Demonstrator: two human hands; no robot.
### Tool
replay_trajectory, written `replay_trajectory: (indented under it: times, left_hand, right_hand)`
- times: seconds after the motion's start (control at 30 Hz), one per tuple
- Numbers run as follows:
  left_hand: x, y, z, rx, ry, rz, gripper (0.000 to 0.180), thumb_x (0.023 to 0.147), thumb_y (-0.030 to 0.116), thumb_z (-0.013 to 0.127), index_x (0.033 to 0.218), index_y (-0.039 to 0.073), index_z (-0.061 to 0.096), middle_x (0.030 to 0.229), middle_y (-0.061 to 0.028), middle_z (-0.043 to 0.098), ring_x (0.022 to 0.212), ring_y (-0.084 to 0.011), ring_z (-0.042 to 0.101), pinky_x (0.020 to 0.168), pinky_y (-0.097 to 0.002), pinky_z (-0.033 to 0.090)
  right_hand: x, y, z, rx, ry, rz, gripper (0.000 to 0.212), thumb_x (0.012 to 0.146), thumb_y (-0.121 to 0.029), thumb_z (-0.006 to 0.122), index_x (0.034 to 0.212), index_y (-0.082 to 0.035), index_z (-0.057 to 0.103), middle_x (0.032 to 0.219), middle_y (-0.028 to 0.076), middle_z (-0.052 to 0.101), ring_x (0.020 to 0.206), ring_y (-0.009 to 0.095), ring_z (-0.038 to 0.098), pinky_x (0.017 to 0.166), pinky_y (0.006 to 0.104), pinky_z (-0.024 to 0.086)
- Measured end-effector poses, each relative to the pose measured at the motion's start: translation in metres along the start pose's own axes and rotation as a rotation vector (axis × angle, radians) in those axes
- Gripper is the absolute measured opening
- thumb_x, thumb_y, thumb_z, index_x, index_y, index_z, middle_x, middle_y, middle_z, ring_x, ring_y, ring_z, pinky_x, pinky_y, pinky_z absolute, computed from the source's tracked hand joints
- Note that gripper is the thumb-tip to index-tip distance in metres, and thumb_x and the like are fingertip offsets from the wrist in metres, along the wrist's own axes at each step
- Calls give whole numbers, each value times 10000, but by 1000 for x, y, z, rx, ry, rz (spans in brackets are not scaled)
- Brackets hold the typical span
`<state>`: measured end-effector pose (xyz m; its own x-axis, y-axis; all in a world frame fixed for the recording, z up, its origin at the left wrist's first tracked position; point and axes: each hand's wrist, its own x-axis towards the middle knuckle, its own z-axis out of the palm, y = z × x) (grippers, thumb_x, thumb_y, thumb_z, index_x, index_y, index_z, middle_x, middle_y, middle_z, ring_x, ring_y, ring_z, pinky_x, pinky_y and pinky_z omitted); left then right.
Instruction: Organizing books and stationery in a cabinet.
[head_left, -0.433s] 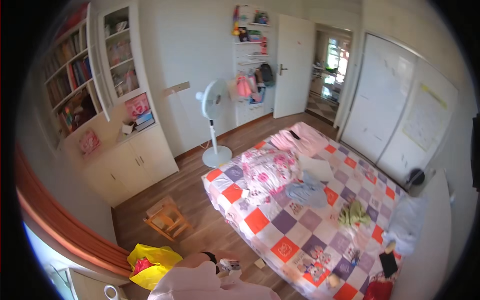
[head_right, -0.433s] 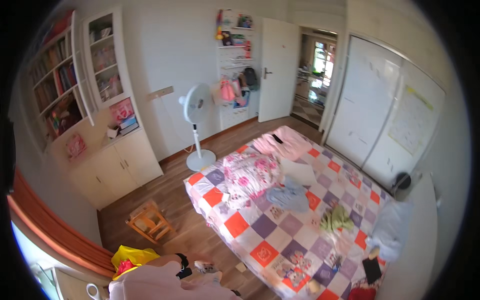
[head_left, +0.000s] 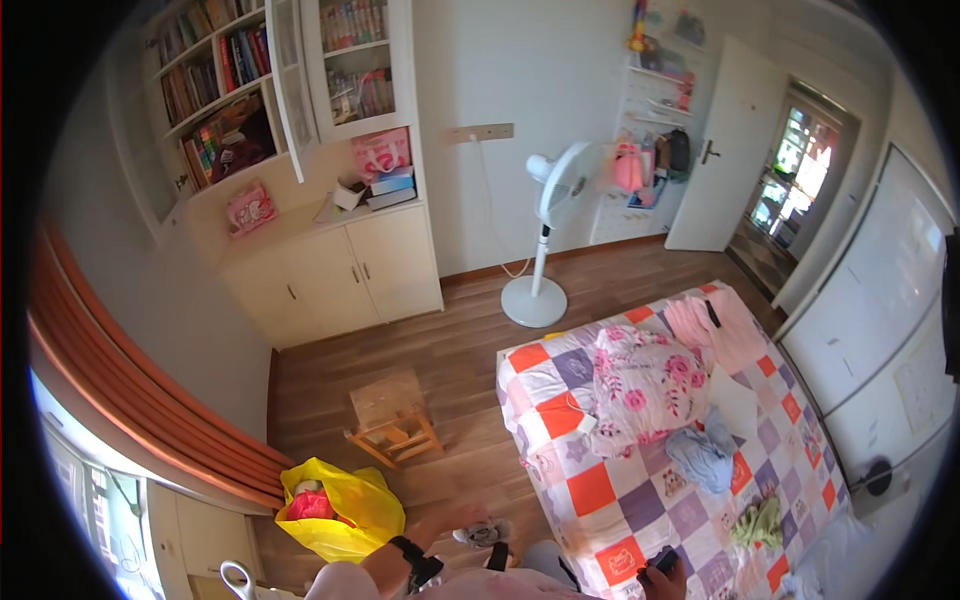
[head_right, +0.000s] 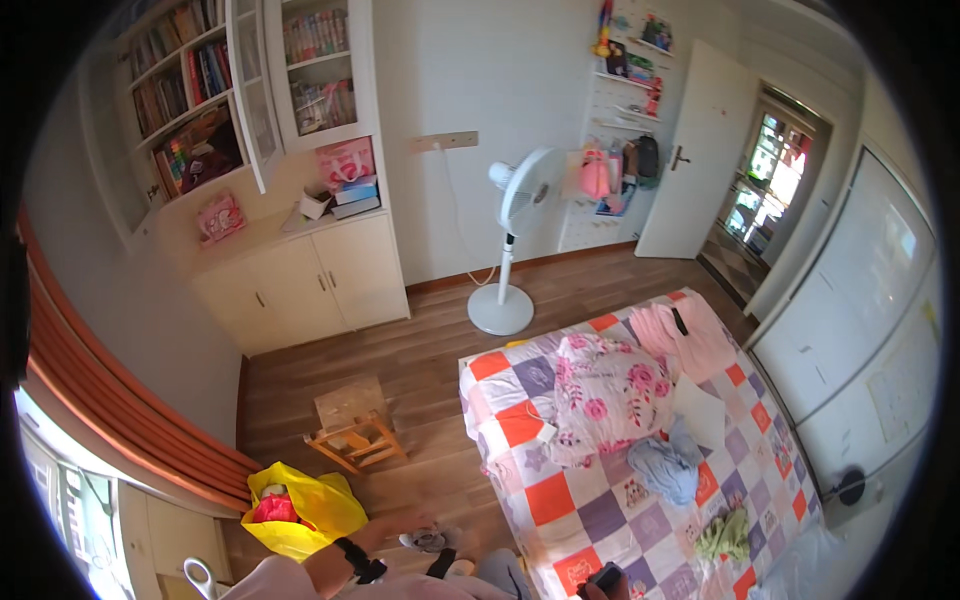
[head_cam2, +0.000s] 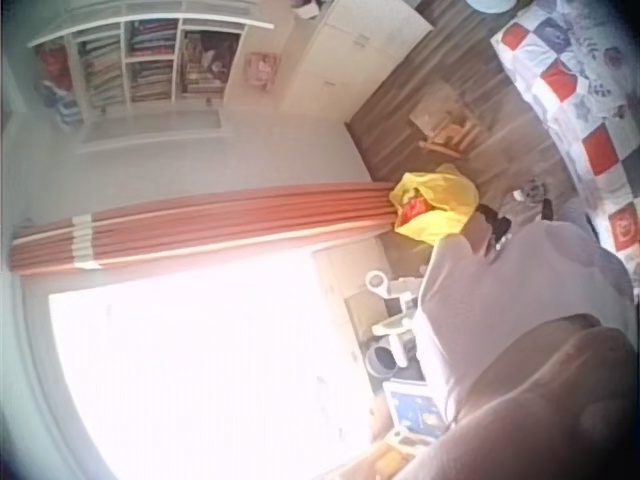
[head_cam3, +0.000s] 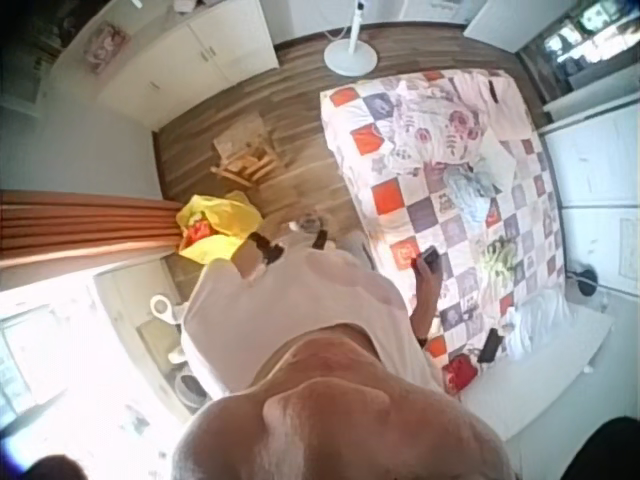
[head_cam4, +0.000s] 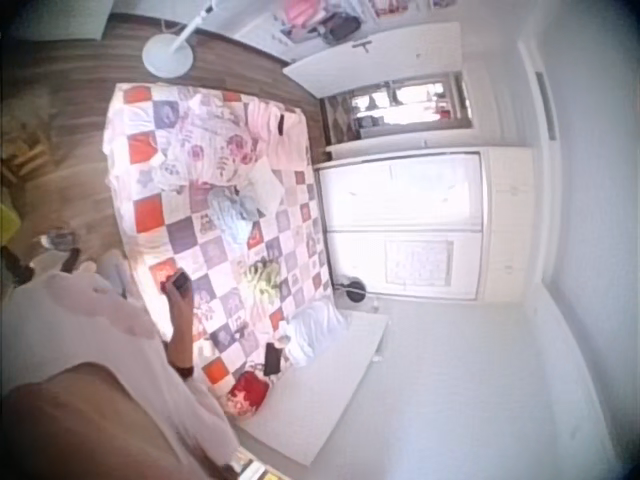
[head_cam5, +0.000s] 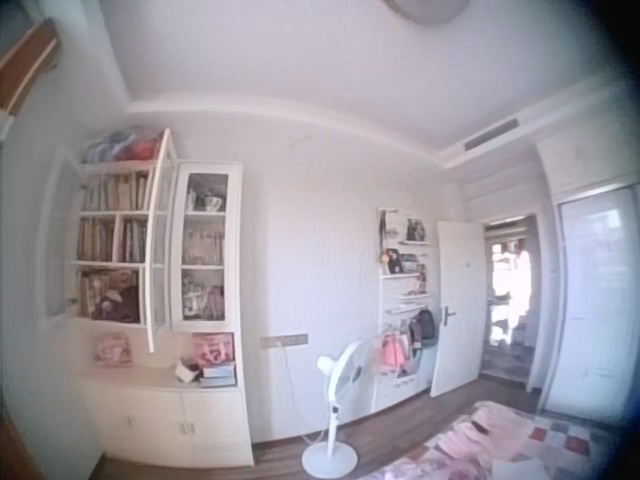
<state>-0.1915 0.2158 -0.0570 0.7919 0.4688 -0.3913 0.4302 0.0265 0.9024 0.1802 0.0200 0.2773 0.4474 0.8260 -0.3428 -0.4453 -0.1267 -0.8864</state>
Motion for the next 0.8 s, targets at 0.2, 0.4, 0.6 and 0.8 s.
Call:
replay_trajectory:
  times: [0.2, 0.4, 0.6, 0.8]
  left_hand:
    - [-25, 133, -89, -686, 238, -31, 304, 913, 219, 481, 1144, 55, 591, 1125, -39, 584, 1053, -166, 515, 931, -276, 387]
    - [-17, 170, -199, -898, 411, -199, 340, 894, 232, 506, 1141, 7, 567, 1129, -67, 548, 1065, -174, 496, 952, -285, 368]
    - [-33, 158, -278, -991, 590, -68, 337, 869, 211, 533, 1141, 14, 563, 1061, -56, 590, 953, -160, 558, 856, -287, 445]
    - [-56, 135, -340, -1267, 859, -141, 357, 846, 128, 562, 1186, 22, 542, 1072, -84, 613, 975, -175, 583, 847, -292, 467]
  right_hand:
    - [184, -5, 66, -108, -227, 38, 344, 780, 40, 625, 1084, -55, 496, 875, 23, 518, 787, 141, 525, 712, 288, 481]
    - [337, -29, 174, -176, -402, 49, 544, 747, 66, 593, 1248, -60, 423, 942, 109, 572, 814, 228, 615, 742, 355, 527]
    - [466, -55, 378, -300, -804, 24, 596, 746, 64, 657, 1272, -30, 391, 974, 66, 529, 840, 145, 566, 747, 294, 508]
    - [538, -40, 599, -330, -1162, 124, 578, 794, 53, 624, 1306, -59, 382, 992, 95, 549, 851, 180, 604, 784, 311, 516]
